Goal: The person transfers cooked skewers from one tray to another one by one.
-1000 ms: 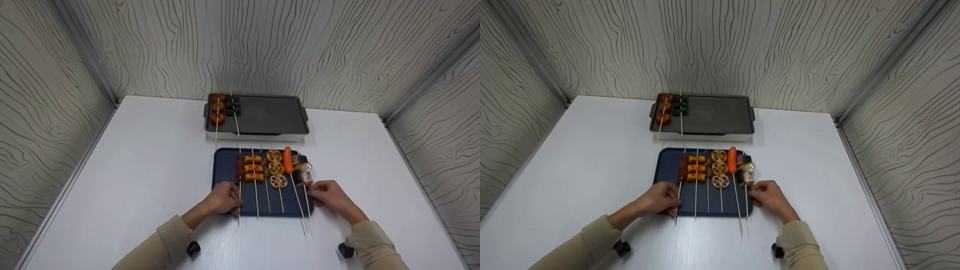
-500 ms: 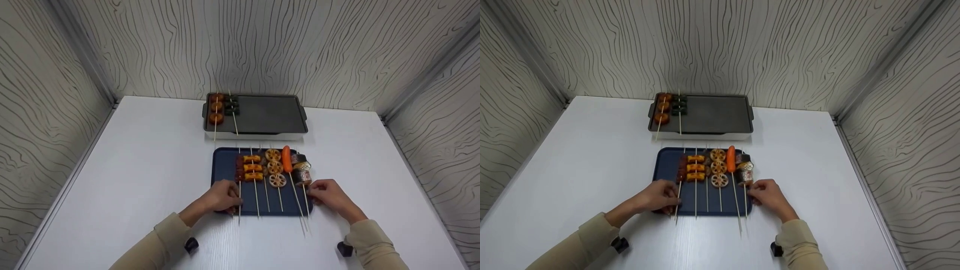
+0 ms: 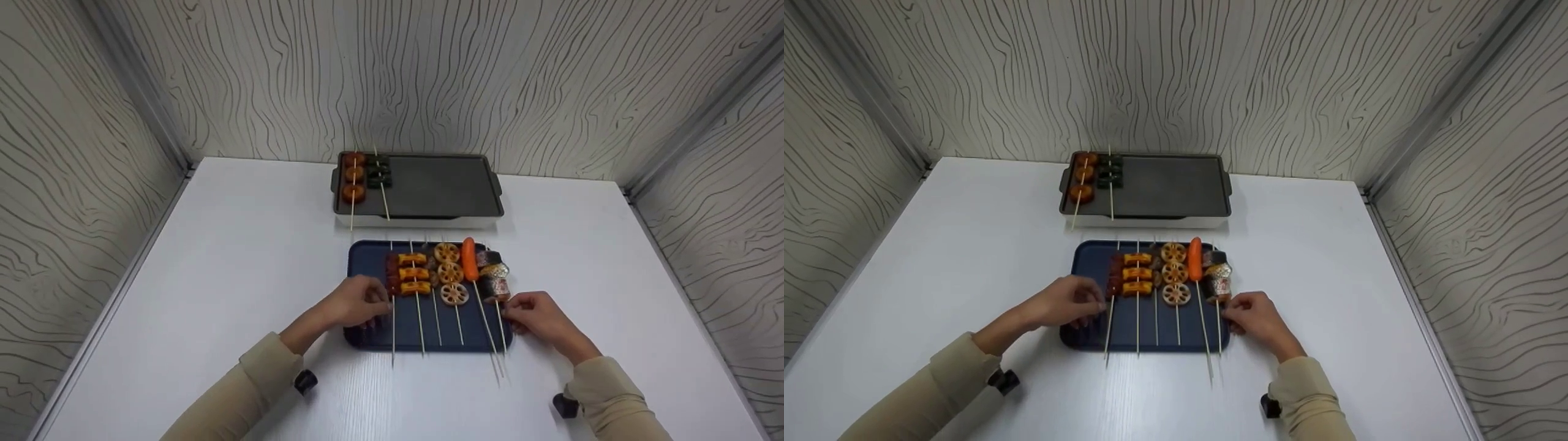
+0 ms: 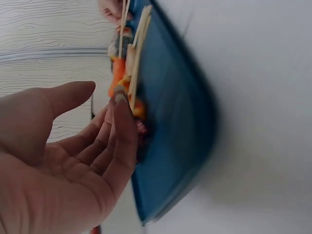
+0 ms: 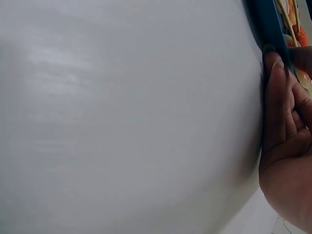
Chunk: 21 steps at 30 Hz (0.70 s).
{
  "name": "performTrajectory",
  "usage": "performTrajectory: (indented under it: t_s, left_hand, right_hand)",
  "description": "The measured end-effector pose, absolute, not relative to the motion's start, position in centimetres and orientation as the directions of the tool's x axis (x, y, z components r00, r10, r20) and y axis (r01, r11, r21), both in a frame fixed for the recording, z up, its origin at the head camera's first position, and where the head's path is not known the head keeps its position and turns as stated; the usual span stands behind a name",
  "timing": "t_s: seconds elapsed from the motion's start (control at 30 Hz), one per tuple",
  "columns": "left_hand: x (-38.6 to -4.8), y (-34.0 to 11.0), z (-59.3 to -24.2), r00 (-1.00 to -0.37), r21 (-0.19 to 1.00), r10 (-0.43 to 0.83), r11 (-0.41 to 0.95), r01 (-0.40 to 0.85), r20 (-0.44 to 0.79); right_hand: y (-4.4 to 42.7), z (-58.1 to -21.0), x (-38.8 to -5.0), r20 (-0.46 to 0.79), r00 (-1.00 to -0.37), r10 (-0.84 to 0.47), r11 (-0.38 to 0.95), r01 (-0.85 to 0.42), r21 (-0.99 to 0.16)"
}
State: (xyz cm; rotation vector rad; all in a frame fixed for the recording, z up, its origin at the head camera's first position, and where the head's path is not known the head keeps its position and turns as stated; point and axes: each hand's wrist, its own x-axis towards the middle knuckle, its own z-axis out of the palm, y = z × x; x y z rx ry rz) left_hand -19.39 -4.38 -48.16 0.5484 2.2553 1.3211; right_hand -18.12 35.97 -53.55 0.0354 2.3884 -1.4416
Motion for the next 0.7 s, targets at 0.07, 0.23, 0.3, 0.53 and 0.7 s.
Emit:
performTrajectory:
  t_s: [0.07,0.23,0.3,0.53,0.7]
  left_hand:
    - [-20.1,-4.5,-47.1,-0.827,0.869,0.539,0.474,0.141,-0.160]
    - [-22.1,-4.4,-44.2,-0.870,0.772,0.492,0.564,0.292,-0.030]
    - [-22.9,-4.1,-43.1,-0.882,0.716,0.471,0.614,0.333,0.007]
    - [-26.2,-3.1,-40.9,-0.884,0.397,0.453,0.795,0.459,0.115]
    - [-28.4,-2.1,-41.2,-0.849,0.118,0.503,0.845,0.522,0.161]
  right_hand:
    - [36.0,-53.5,-18.1,-0.308,-0.938,-0.157,0.486,0.198,-0.851]
    - [36.2,-53.5,-18.1,-0.318,-0.935,-0.155,0.494,0.205,-0.845]
    - [36.2,-53.5,-18.2,-0.321,-0.935,-0.151,0.503,0.207,-0.839]
    - [36.1,-53.4,-18.2,-0.326,-0.934,-0.148,0.509,0.210,-0.835]
    - [36.0,-53.4,-18.2,-0.315,-0.933,-0.172,0.471,0.203,-0.858]
